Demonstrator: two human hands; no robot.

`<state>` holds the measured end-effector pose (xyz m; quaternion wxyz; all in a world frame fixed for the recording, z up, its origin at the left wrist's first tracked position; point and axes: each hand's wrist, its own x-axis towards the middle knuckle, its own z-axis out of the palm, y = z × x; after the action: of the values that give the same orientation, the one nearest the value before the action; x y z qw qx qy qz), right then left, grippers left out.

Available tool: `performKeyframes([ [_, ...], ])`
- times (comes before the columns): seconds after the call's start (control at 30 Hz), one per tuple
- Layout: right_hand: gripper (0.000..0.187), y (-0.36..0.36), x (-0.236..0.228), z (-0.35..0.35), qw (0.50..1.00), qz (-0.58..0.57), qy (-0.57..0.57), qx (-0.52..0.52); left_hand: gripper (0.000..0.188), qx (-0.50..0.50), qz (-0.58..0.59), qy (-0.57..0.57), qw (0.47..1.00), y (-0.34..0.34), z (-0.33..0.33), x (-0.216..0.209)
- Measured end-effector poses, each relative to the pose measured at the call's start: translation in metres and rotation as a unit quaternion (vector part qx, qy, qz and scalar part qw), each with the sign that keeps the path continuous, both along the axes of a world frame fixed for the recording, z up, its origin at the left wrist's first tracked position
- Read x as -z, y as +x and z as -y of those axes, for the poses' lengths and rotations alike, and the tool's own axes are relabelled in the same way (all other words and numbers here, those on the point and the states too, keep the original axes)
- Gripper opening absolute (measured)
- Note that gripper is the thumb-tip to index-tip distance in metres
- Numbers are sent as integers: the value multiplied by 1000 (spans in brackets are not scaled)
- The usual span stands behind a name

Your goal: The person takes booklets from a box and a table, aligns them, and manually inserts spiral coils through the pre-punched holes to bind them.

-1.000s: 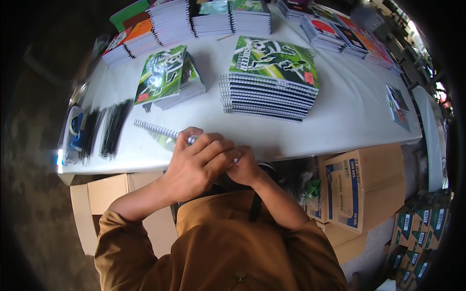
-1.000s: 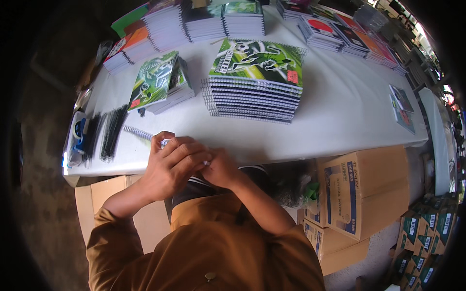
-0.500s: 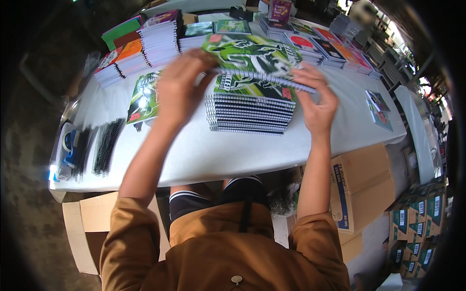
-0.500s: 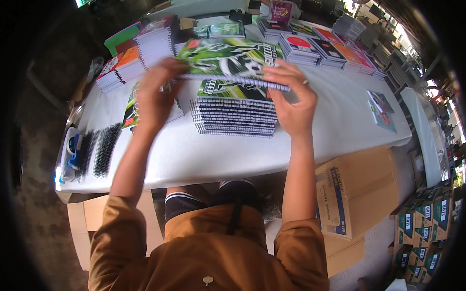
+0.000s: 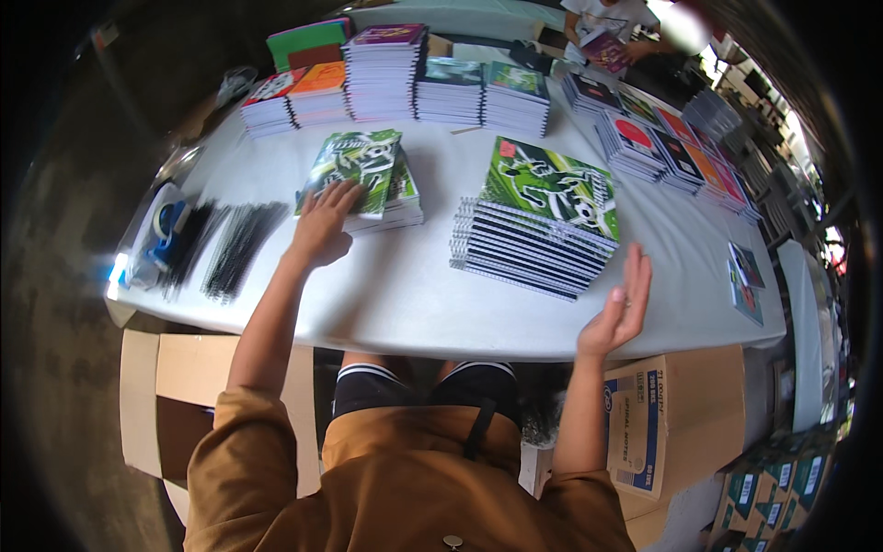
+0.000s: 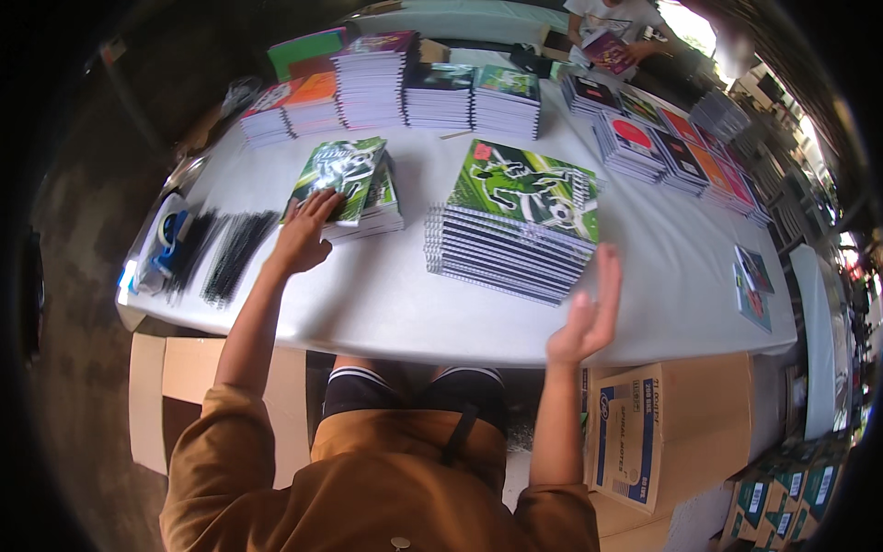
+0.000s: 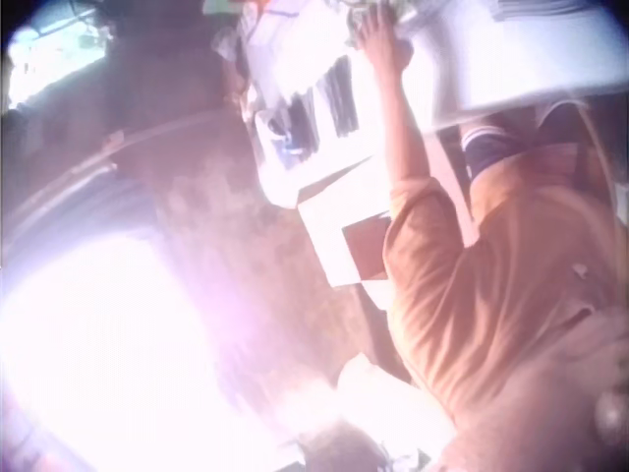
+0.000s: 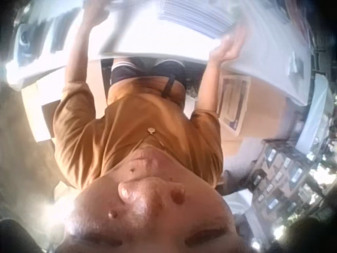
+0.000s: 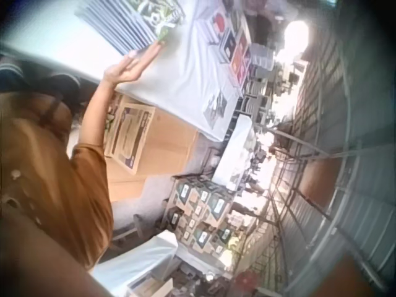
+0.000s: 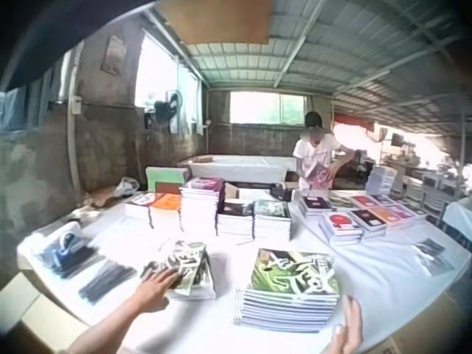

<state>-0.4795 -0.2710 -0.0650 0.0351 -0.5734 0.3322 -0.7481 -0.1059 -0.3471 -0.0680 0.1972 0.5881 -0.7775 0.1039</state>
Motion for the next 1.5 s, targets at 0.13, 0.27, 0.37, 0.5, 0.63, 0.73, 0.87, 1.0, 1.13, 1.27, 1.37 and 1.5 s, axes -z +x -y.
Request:
performKeyframes([
  [0.13,46,66,15,-18,935,53,187,-296,26,-48,-117,93,988,6,-54,-54],
  [0.27,61,112,9,-15,871,111,252,-406,24,221,-397,157,877,16,-127,-84],
  [0.37,33,113,23,-15,782,179,219,-556,23,201,-429,184,861,16,-137,-61],
  [0.5,16,120,35,-7,858,4,324,-398,17,50,-619,270,735,-4,-97,25],
  [0.63,17,121,38,-6,862,17,328,-386,23,52,-640,233,731,-15,-86,61],
  [0.73,23,103,45,-2,871,-46,342,-349,29,-30,-266,115,957,41,-58,72],
  [0.87,25,104,45,-1,874,-47,338,-345,31,-310,-9,-101,945,125,-38,71],
  [1.0,24,103,45,-3,879,-47,327,-344,29,-290,-2,17,957,136,-33,70],
  [1.13,23,104,47,-3,878,-52,327,-346,29,-325,19,1,945,148,-37,75],
  [1.27,24,99,47,-5,874,-52,335,-349,31,-304,-114,1,946,144,-40,45],
  [1.37,26,94,49,-6,872,-29,347,-345,33,-358,-165,60,917,144,-43,11],
  [1.5,25,99,45,-7,874,-9,350,-338,35,-362,-211,-11,908,141,-46,-4],
])
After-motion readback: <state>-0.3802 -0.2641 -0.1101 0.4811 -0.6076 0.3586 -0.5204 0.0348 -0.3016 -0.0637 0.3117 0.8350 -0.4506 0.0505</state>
